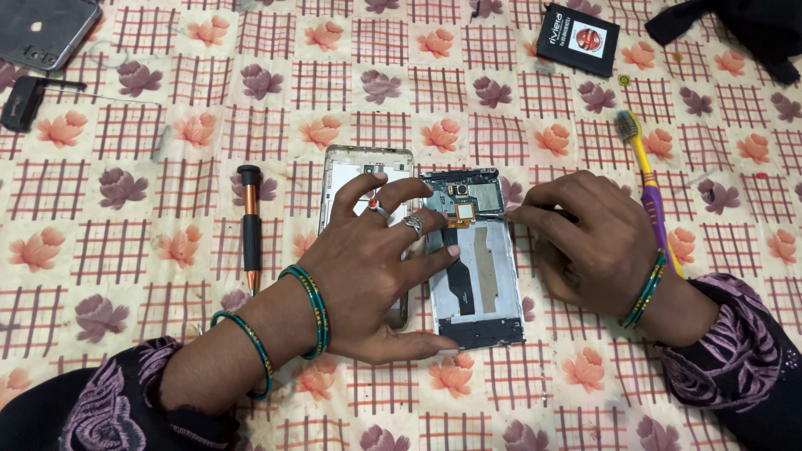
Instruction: The person works on a disassembled smartphone lying on a patterned tablecloth. They pry at the phone's frame with a small screwdriver-like tool, manipulate a flex cable and connector inside the phone body with their fingers, and use a screwdriver on the phone's edge, steadying the device with their other hand.
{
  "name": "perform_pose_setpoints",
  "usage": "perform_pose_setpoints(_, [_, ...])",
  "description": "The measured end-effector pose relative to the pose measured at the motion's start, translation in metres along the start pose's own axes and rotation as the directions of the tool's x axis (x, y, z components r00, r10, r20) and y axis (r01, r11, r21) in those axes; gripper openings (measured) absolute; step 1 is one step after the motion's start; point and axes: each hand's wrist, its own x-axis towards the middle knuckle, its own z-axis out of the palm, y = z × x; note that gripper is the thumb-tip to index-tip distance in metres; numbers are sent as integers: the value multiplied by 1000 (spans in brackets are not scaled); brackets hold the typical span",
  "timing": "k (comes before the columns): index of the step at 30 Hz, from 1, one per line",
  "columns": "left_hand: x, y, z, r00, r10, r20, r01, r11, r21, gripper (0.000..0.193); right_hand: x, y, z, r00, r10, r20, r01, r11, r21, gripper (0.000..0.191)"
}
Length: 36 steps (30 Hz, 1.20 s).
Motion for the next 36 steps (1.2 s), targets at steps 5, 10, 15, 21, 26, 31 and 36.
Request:
perform_pose_setpoints(5, [0, 0, 0, 1000, 2, -4, -2, 1000, 3, 78, 1, 0, 0, 1000, -6, 4, 6, 1000, 3, 42])
perform_pose_setpoints(10, [0, 0, 0, 1000, 0, 4, 0, 1000, 2, 78, 1, -1, -1, 1000, -3, 10, 3, 1000, -3, 42])
perform_pose_setpoints(15, [0, 1, -1, 1000, 0, 8, 0, 1000, 2, 78, 0, 0, -2, 1000, 2, 21, -2, 1000, -15, 39])
perform_pose_setpoints(21, [-1, 1, 0, 1000, -1, 8, 1, 1000, 1, 78, 0, 1, -2, 1000, -6, 19, 7, 1000, -21, 37])
perform_pose_setpoints(26, [0, 0, -1, 1000, 0, 8, 0, 1000, 1, 78, 1, 1, -2, 1000, -21, 8, 21, 999, -28, 35])
perform_pose_setpoints(31, [1, 0, -2, 1000, -2, 13, 2, 1000, 0, 78, 2, 1, -3, 999, -32, 7, 32, 999, -28, 34])
perform_pose_setpoints(36, [2, 1, -3, 1000, 1, 18, -1, 1000, 4, 78, 2, 0, -3, 999, -42, 12, 42, 998, -42, 33])
